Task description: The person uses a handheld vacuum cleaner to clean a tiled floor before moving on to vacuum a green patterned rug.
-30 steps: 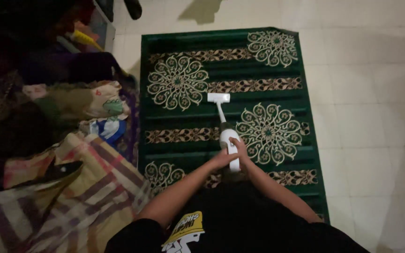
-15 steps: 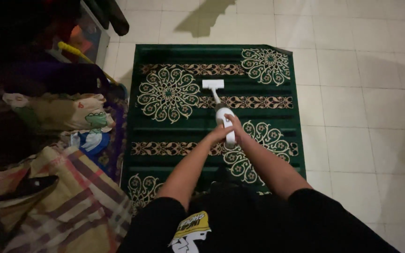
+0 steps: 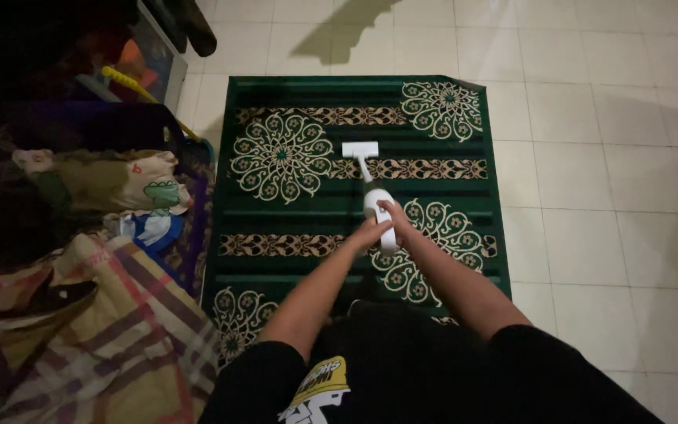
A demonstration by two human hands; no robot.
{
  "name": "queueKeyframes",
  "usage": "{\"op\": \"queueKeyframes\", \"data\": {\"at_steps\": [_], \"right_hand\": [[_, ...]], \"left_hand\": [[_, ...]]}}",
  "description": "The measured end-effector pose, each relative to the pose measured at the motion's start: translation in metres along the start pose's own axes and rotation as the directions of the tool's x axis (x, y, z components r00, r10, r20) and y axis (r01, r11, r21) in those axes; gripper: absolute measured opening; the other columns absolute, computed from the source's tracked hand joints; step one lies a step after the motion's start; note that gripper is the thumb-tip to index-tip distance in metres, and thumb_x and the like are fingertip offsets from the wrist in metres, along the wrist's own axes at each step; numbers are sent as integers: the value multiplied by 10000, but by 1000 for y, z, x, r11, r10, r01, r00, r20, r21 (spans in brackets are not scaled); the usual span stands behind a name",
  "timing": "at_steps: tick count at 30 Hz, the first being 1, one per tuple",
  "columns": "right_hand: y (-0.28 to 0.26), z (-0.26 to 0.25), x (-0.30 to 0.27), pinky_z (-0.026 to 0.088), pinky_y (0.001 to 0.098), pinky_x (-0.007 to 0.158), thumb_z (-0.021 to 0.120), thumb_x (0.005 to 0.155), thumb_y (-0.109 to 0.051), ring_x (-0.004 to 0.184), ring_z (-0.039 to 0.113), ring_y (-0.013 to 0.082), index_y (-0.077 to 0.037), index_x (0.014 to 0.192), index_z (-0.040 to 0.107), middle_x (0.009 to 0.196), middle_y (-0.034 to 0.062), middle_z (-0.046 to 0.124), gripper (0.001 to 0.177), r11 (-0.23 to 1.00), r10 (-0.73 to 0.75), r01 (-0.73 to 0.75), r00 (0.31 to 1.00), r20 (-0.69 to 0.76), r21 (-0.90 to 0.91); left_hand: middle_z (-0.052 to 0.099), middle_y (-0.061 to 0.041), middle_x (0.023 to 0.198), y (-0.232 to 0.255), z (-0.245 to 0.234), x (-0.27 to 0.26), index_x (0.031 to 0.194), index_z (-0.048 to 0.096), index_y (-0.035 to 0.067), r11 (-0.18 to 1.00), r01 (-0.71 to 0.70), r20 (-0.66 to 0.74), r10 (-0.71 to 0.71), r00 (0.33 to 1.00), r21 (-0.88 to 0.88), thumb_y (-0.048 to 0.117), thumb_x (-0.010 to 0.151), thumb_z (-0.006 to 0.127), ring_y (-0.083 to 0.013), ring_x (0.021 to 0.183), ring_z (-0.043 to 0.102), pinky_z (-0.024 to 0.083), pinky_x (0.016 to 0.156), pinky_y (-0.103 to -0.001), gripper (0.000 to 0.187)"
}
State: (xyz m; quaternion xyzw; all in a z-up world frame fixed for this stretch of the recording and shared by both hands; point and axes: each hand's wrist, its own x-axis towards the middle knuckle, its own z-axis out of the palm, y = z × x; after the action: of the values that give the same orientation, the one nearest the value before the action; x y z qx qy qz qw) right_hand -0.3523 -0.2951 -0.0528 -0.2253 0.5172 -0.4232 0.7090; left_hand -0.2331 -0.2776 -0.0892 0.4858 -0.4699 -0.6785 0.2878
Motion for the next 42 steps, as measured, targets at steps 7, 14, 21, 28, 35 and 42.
{"op": "queueKeyframes", "data": {"at_steps": [7,14,21,28,35,42], "right_hand": [[36,-11,-98,545,445,739,713,816,-358,858,650,252,-140,1186,575,991,87,617,451,999,-8,7,1000,12,37],[78,-34,-188,541,380,741,714,839,-358,850,643,203,-119,1198,593,978,59,624,448,999,-32,32,997,-73,-2],[108,-46,-241,520,376,709,719,847,-350,804,611,205,-91,1173,571,940,66,598,442,999,-31,32,993,-117,7],[110,-34,-215,527,348,745,703,856,-326,850,623,186,-71,1180,581,994,60,618,431,987,-161,156,973,-163,-44],[80,-43,-134,534,366,745,700,848,-302,856,642,221,-74,1188,580,1005,105,647,426,970,-231,217,964,-130,-109],[11,-58,-49,548,397,718,714,839,-298,825,666,246,-63,1182,584,979,116,655,436,979,-197,188,973,-124,-82]], "left_hand": [[722,-97,1095,-30,38,-87,1292,634,34,1000,13,38,-14,999,25,390,908,676,-200,949,702,569,795,-374,526],[713,-87,1159,-54,85,-176,1315,609,1,999,-14,139,20,990,-46,460,905,745,-178,1000,690,573,850,-362,630],[702,-86,1205,-10,106,-258,1367,567,28,993,114,252,-113,961,11,454,917,713,-165,1050,677,549,907,-337,637],[693,-85,1209,-65,95,-209,1387,538,33,999,35,213,-32,977,-12,287,911,700,-168,1067,678,564,917,-349,563],[702,-90,1172,-59,76,-125,1391,534,37,989,71,221,-41,975,-133,256,903,696,-199,999,705,596,849,-369,559],[731,-77,1138,-15,65,-18,1349,614,53,997,65,110,-68,992,29,367,890,711,-199,972,716,588,813,-371,565]]}}
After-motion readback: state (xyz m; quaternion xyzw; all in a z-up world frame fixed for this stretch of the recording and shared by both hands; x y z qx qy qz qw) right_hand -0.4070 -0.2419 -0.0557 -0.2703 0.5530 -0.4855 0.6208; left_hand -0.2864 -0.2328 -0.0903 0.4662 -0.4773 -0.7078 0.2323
